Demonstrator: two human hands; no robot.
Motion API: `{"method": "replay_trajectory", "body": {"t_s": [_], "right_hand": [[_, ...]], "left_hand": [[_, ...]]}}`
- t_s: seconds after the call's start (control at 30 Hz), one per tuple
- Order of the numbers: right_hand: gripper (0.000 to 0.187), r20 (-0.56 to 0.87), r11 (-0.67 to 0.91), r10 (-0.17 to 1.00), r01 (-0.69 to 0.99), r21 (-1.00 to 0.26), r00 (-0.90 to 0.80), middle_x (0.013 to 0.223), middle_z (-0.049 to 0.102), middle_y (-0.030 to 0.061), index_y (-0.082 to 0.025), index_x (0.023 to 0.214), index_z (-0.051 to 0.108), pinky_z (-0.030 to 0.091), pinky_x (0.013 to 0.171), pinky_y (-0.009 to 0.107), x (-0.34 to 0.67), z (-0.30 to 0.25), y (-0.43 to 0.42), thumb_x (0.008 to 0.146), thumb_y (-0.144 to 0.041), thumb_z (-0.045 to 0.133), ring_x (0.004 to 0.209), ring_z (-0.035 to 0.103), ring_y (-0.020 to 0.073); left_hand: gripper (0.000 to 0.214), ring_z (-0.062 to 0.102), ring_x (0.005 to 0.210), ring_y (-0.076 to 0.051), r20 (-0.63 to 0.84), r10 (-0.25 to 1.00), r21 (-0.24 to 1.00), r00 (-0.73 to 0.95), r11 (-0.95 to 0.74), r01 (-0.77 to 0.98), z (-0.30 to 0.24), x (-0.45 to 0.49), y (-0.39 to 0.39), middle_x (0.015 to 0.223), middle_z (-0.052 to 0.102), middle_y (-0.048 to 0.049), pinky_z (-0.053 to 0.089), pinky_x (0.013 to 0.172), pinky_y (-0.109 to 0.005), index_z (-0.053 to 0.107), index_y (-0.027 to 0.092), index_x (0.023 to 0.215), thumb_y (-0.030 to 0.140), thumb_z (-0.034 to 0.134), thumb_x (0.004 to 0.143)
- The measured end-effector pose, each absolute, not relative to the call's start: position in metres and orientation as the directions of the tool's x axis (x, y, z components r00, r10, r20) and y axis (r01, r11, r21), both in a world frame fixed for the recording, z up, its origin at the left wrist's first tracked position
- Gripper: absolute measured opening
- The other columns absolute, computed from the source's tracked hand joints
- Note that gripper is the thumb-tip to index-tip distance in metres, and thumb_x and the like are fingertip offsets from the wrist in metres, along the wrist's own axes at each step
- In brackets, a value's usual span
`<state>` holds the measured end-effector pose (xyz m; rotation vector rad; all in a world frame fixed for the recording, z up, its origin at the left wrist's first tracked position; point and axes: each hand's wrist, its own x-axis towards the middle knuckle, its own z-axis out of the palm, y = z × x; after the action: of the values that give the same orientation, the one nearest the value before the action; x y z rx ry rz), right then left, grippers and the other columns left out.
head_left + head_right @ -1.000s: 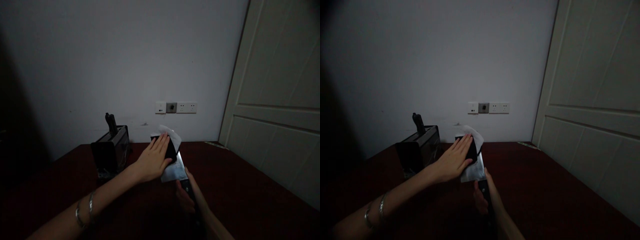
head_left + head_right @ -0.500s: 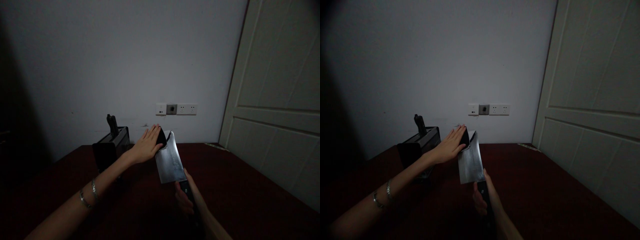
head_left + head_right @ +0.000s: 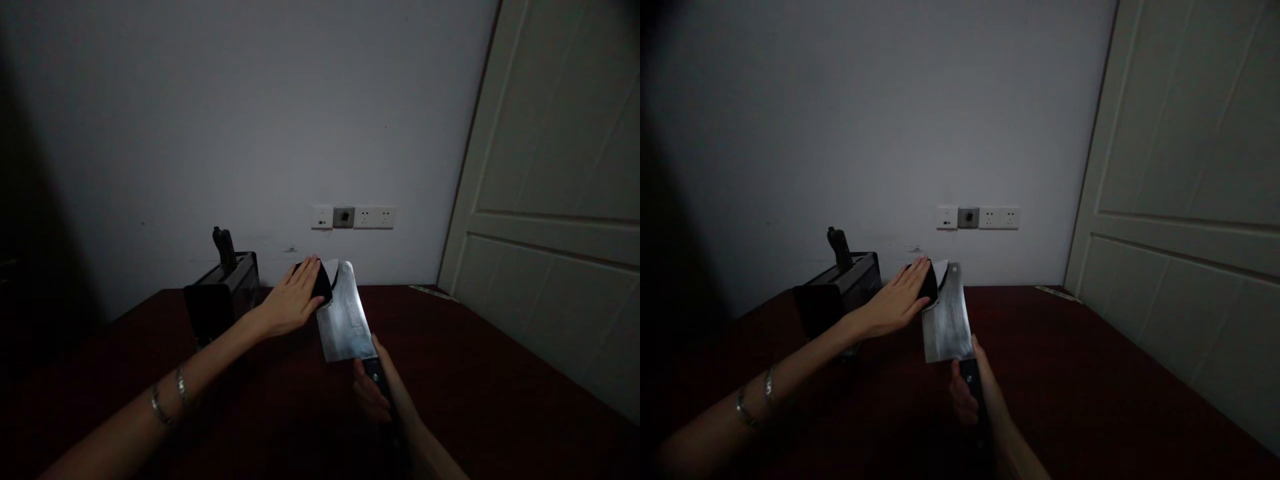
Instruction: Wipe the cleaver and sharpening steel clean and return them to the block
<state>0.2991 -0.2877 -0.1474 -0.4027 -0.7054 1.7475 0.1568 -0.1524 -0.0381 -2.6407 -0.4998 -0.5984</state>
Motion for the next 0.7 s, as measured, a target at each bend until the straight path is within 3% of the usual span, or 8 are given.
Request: {"method": "replay_trajectory", "body": {"t_s": [0.17,0.3,0.37,0.47,0.57,0.7], "right_hand": [[0.063,0.050,-0.179,0.956,-0.709,-0.682,-0.289,0.024,0.038,-0.0051,-0.016,0.050,0.053,0.025,0.021,0.015,0.304,-0.147,-0.284,0.075,-0.070,0.033,0.018,0.026,0.0053],[0.062,-0.017,-0.141,0.982,-0.675,-0.724,-0.187,0.023,0.033,-0.0061,-0.017,0.046,0.049,0.022,0.021,0.015,0.302,-0.146,-0.284,0.072,-0.072,0.035,0.018,0.022,0.0043],[0.062,-0.085,-0.125,0.992,-0.635,-0.763,-0.093,0.023,0.032,-0.0066,-0.017,0.047,0.049,0.019,0.020,0.015,0.299,-0.144,-0.286,0.070,-0.073,0.037,0.018,0.021,0.0042],[0.060,-0.139,-0.060,0.985,-0.547,-0.835,0.104,0.024,0.033,-0.0064,-0.016,0.050,0.051,0.017,0.020,0.015,0.293,-0.138,-0.289,0.068,-0.072,0.041,0.018,0.022,0.0040],[0.059,-0.169,-0.050,0.960,-0.454,-0.890,0.225,0.026,0.035,-0.0053,-0.016,0.048,0.050,0.017,0.021,0.015,0.289,-0.131,-0.293,0.068,-0.071,0.043,0.019,0.024,0.0038],[0.059,-0.132,-0.015,0.950,-0.379,-0.925,0.284,0.027,0.036,-0.0048,-0.015,0.048,0.050,0.018,0.022,0.016,0.287,-0.127,-0.294,0.064,-0.072,0.046,0.020,0.025,0.0039]], "left_hand": [[0.061,0.004,0.136,-0.020,0.433,0.075,-0.302,0.898,-0.927,0.223,-0.052,0.155,-0.179,0.148,0.009,-0.0104,0.012,0.110,-0.039,0.010,0.011,0.141,0.035,0.034,0.090],[0.047,0.020,0.133,-0.016,0.544,0.020,-0.182,0.839,-0.973,0.141,-0.058,0.157,-0.174,0.144,0.028,-0.0064,0.016,0.109,-0.039,0.027,0.017,0.137,0.022,0.034,0.090],[0.043,0.029,0.130,-0.016,0.695,0.098,-0.028,0.713,-0.986,0.163,-0.057,0.157,-0.161,0.139,0.037,-0.0065,0.020,0.108,-0.039,0.035,0.018,0.133,0.019,0.032,0.090],[0.041,0.040,0.123,-0.017,0.835,0.357,0.298,0.418,-0.933,0.201,-0.055,0.154,-0.142,0.134,0.044,-0.0078,0.029,0.104,-0.036,0.042,0.017,0.129,0.019,0.033,0.089],[0.039,0.050,0.113,-0.018,0.769,0.590,0.556,0.247,-0.807,0.197,-0.062,0.148,-0.128,0.124,0.054,-0.0093,0.037,0.096,-0.032,0.048,0.014,0.124,0.023,0.036,0.088],[0.036,0.055,0.107,-0.020,0.605,0.758,0.732,0.245,-0.650,0.204,-0.092,0.138,-0.114,0.114,0.061,-0.0081,0.039,0.092,-0.031,0.056,0.013,0.116,0.026,0.040,0.086]]}}
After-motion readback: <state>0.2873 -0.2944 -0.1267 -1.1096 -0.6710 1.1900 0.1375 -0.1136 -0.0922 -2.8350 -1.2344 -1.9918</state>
